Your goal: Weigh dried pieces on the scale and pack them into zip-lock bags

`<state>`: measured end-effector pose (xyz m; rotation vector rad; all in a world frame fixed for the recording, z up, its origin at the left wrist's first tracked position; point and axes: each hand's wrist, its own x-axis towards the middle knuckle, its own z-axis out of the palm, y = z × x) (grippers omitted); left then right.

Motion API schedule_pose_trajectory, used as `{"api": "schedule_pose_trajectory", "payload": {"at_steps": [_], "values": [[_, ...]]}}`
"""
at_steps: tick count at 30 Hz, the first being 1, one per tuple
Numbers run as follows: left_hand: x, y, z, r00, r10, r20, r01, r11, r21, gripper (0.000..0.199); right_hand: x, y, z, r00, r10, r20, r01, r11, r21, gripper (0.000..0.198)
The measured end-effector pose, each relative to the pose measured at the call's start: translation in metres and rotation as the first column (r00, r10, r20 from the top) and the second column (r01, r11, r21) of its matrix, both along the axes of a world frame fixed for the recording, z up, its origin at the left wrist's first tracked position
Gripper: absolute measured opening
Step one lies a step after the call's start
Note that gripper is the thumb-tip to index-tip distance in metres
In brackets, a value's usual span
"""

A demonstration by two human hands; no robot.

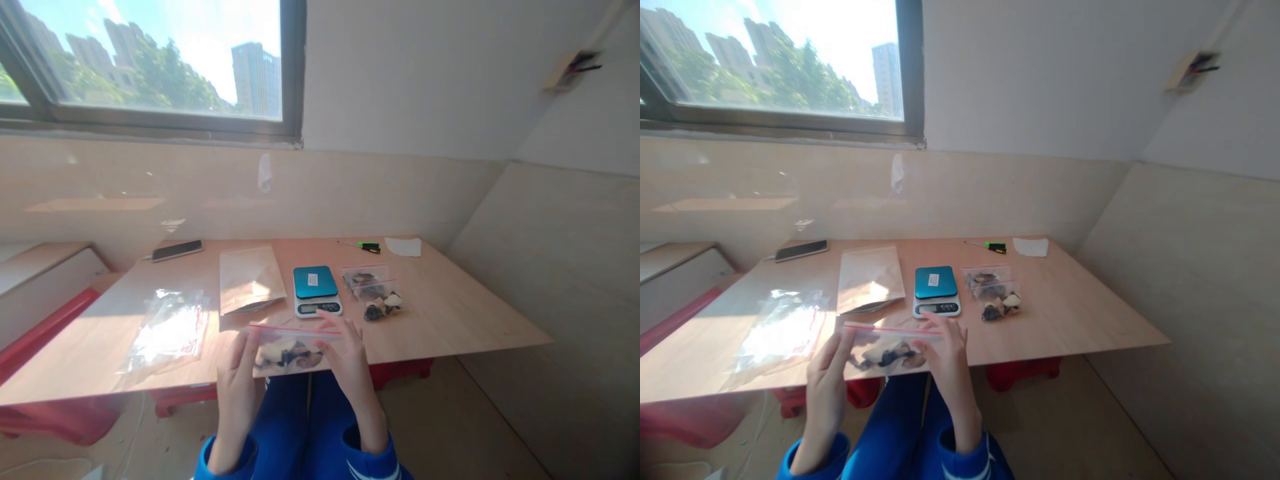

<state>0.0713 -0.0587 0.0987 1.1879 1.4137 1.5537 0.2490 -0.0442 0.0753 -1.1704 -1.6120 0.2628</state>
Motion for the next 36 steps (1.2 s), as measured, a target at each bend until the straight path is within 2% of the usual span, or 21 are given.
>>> {"api": "schedule_pose_trajectory", "payload": {"at_steps": [2, 6, 9, 12, 15, 18, 20, 21, 24, 26, 28, 29, 32, 34, 36], "values": [[-0.001, 0.0, -0.002, 0.998, 0.024, 0.063, -0.024, 1.0, 0.004, 0.039, 0.005, 0.001, -0.003, 0.994, 0.01, -0.108, -0.02, 0.996, -0.086, 0.037], [0.0, 0.001, -0.009, 0.987, -0.011, 0.159, 0.009, 1.0, 0.012, 0.037, 0.012, 0.004, -0.008, 0.925, 0.002, -0.379, -0.096, 0.968, -0.23, 0.031], [0.002, 0.003, -0.01, 0.976, -0.138, 0.166, 0.138, 0.99, 0.008, 0.038, 0.016, 0.004, -0.007, 0.842, -0.028, -0.539, -0.124, 0.962, -0.244, 0.035], [0.004, 0.008, -0.008, 0.944, -0.326, 0.043, 0.328, 0.944, -0.032, 0.039, 0.027, 0.005, -0.002, 0.785, -0.106, -0.61, -0.053, 0.97, -0.237, 0.037], [0.003, 0.013, -0.011, 0.92, -0.391, -0.035, 0.388, 0.92, -0.058, 0.046, 0.056, 0.014, -0.002, 0.741, -0.243, -0.626, 0.127, 0.966, -0.224, 0.041], [-0.003, 0.02, -0.022, 0.932, -0.361, -0.023, 0.359, 0.931, -0.065, 0.053, 0.102, 0.036, -0.008, 0.768, -0.355, -0.533, 0.28, 0.935, -0.219, 0.045], [-0.01, 0.025, -0.03, 0.95, -0.31, -0.038, 0.308, 0.95, -0.046, 0.054, 0.134, 0.056, -0.013, 0.826, -0.402, -0.395, 0.326, 0.912, -0.247, 0.048], [-0.013, 0.027, -0.033, 0.956, -0.29, -0.044, 0.289, 0.957, -0.032, 0.054, 0.147, 0.066, -0.016, 0.828, -0.459, -0.323, 0.39, 0.884, -0.256, 0.051], [-0.021, 0.032, -0.037, 0.959, -0.278, -0.06, 0.277, 0.961, -0.02, 0.058, 0.17, 0.085, -0.026, 0.758, -0.641, -0.122, 0.611, 0.763, -0.212, 0.065], [-0.025, 0.033, -0.036, 0.96, -0.266, -0.09, 0.261, 0.963, -0.063, 0.058, 0.168, 0.087, -0.035, 0.675, -0.736, -0.057, 0.732, 0.677, -0.08, 0.078], [-0.028, 0.033, -0.035, 0.956, -0.259, -0.134, 0.247, 0.963, -0.105, 0.057, 0.155, 0.079, -0.048, 0.635, -0.772, -0.038, 0.773, 0.633, 0.039, 0.082], [-0.029, 0.033, -0.034, 0.954, -0.25, -0.163, 0.234, 0.966, -0.113, 0.055, 0.146, 0.074, -0.057, 0.648, -0.761, -0.019, 0.76, 0.646, 0.068, 0.079], [-0.032, 0.034, -0.038, 0.948, -0.182, -0.261, 0.157, 0.981, -0.114, 0.05, 0.119, 0.062, -0.086, 0.743, -0.653, 0.145, 0.653, 0.755, 0.052, 0.071], [-0.035, 0.039, -0.041, 0.934, -0.143, -0.326, 0.109, 0.987, -0.12, 0.046, 0.109, 0.062, -0.102, 0.758, -0.578, 0.302, 0.611, 0.792, -0.017, 0.068], [-0.039, 0.047, -0.043, 0.905, -0.112, -0.41, 0.082, 0.993, -0.09, 0.04, 0.107, 0.069, -0.109, 0.758, -0.48, 0.441, 0.58, 0.806, -0.12, 0.067]]}}
